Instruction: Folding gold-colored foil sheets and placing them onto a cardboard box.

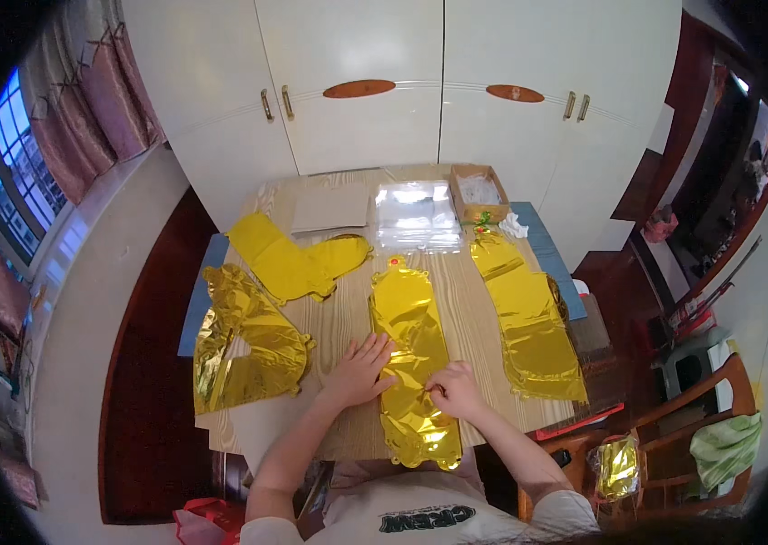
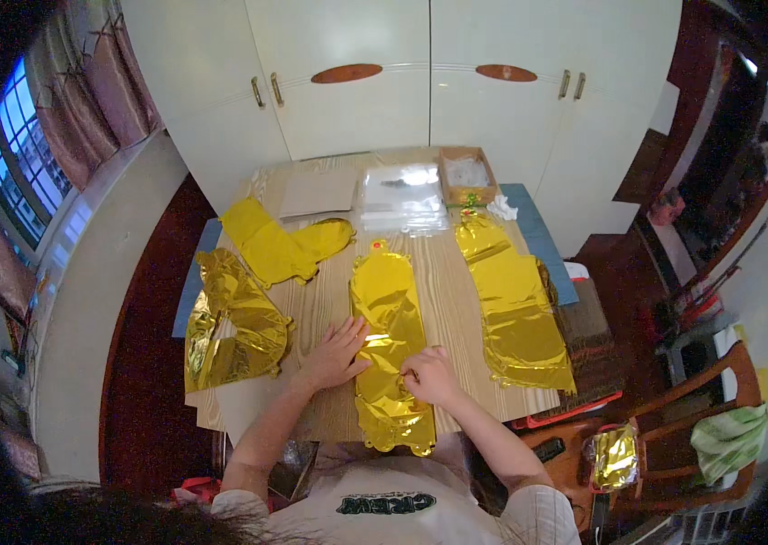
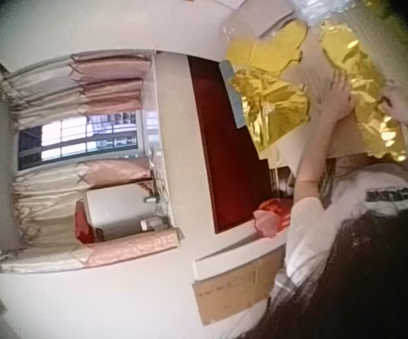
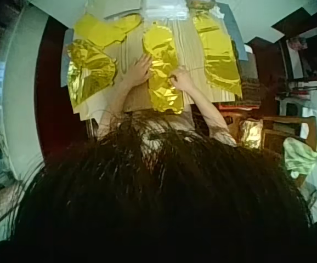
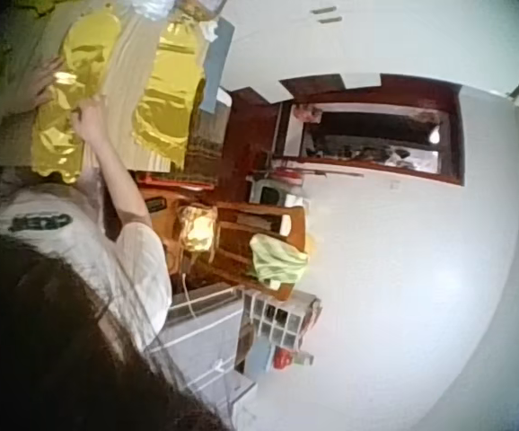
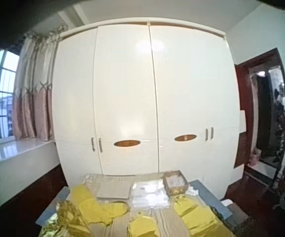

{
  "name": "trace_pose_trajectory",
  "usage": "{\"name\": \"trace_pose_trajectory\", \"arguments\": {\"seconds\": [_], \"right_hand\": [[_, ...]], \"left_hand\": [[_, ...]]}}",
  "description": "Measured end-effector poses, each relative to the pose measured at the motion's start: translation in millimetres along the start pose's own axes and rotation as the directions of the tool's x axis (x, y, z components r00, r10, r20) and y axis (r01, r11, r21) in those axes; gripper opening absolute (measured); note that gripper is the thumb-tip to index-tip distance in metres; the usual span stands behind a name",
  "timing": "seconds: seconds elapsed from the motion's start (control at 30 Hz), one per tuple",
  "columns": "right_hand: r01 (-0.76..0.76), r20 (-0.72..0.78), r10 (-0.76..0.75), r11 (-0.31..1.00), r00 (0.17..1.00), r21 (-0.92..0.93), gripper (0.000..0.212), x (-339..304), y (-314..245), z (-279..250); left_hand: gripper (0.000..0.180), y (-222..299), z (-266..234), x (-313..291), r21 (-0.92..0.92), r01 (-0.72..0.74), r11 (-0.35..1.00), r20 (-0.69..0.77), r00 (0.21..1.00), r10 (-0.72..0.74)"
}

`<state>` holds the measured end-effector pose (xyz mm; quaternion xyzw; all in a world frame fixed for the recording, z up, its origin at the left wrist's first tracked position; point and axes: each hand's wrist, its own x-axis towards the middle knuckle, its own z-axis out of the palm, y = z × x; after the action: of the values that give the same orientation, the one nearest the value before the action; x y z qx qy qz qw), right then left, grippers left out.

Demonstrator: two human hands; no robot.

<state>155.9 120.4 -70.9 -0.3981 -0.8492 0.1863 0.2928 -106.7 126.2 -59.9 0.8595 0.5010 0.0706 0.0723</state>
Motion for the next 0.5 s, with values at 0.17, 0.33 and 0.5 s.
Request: {"name": "trace_pose_trajectory", "arguments": {"seconds": [0.17, 0.33, 0.5], "right_hand": [[0.004, -0.005, -0.004, 1.0, 1.0, 0.001, 0.007, -0.9, -0.9, 0.3], [0.015, -0.036, -0.015, 1.0, 0.999, -0.021, 0.008, -0.7, 1.4, 4.1], [0.019, -0.031, -0.02, 0.999, 0.999, -0.036, 0.007, 0.6, -0.9, 2.5]], "left_hand": [[0.075, 3.9, -4.8, -1.2, 0.07, -0.027, 0.997, 0.028, 0.999, 0.025], [0.079, 1.8, -2.9, -0.2, 0.105, 0.014, 0.994, 0.031, 0.999, -0.017], [0.081, -1.6, -4.0, 0.9, 0.101, -0.047, 0.994, 0.009, 0.999, 0.046]]}}
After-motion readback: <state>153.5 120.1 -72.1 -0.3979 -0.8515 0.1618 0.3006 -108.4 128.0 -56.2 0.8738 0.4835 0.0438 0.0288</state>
